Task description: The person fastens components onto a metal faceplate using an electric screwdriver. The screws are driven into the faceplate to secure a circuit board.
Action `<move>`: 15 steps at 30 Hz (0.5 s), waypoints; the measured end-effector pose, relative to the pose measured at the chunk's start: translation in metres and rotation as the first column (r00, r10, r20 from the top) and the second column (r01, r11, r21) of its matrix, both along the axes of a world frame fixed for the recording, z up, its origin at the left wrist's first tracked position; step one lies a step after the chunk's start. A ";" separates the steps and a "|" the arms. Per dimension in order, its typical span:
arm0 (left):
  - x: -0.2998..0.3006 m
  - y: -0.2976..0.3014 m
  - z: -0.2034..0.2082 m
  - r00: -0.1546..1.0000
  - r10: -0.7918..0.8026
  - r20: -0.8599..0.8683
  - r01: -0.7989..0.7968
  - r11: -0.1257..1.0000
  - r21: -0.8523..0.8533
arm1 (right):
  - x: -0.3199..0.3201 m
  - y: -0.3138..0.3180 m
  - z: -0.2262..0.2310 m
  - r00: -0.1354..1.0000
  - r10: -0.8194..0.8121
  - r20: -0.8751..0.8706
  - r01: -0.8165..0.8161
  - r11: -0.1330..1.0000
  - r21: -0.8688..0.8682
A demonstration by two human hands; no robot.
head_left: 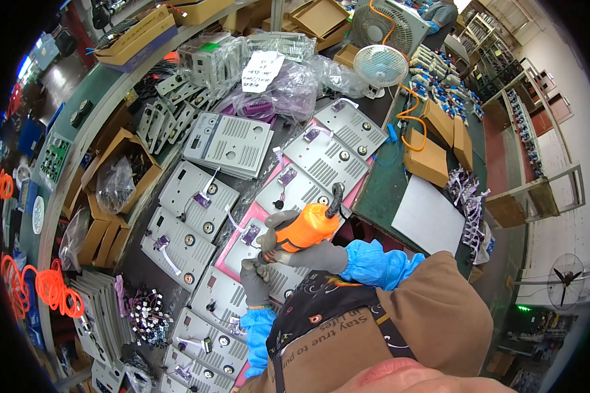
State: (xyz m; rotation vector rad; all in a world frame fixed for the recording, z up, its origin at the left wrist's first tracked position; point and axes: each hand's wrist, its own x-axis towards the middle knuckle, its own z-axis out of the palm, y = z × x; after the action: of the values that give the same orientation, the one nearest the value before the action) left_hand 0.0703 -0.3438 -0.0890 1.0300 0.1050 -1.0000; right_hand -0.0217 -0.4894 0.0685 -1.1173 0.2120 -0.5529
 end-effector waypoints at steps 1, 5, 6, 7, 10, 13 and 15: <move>0.001 -0.001 0.002 1.000 -0.006 -0.001 0.006 1.000 -0.004 | 0.002 -0.002 0.001 1.000 0.006 0.027 -0.005 1.000 -0.009; 0.008 0.001 -0.002 0.992 -0.059 0.108 0.057 0.998 0.018 | 0.007 -0.004 -0.004 1.000 0.023 0.008 -0.023 0.999 -0.024; 0.010 0.002 -0.005 0.988 -0.077 0.134 0.075 0.997 0.014 | 0.008 -0.004 -0.005 1.000 0.023 0.010 -0.023 0.999 -0.025; 0.010 -0.001 0.000 0.988 -0.080 0.133 0.078 0.997 0.014 | 0.008 -0.004 -0.004 1.000 0.008 0.015 -0.007 1.000 -0.027; 0.012 -0.009 0.010 0.982 -0.055 0.179 0.046 0.997 0.057 | 0.010 -0.005 -0.002 0.997 -0.062 0.048 0.062 0.998 -0.009; 0.024 -0.013 0.011 0.842 -0.080 0.534 -0.144 0.920 0.365 | 0.008 -0.014 -0.001 0.993 -0.115 0.003 0.114 0.991 -0.075; 0.032 -0.005 -0.017 0.672 -0.271 0.689 -0.169 0.850 0.500 | 0.008 -0.016 0.007 0.978 -0.152 -0.143 0.120 0.970 -0.212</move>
State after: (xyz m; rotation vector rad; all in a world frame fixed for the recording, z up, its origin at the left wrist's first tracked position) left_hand 0.1025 -0.3484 -0.1061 1.9140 -0.3593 -0.5198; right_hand -0.0134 -0.5050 0.0757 -1.3542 0.3796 -0.6180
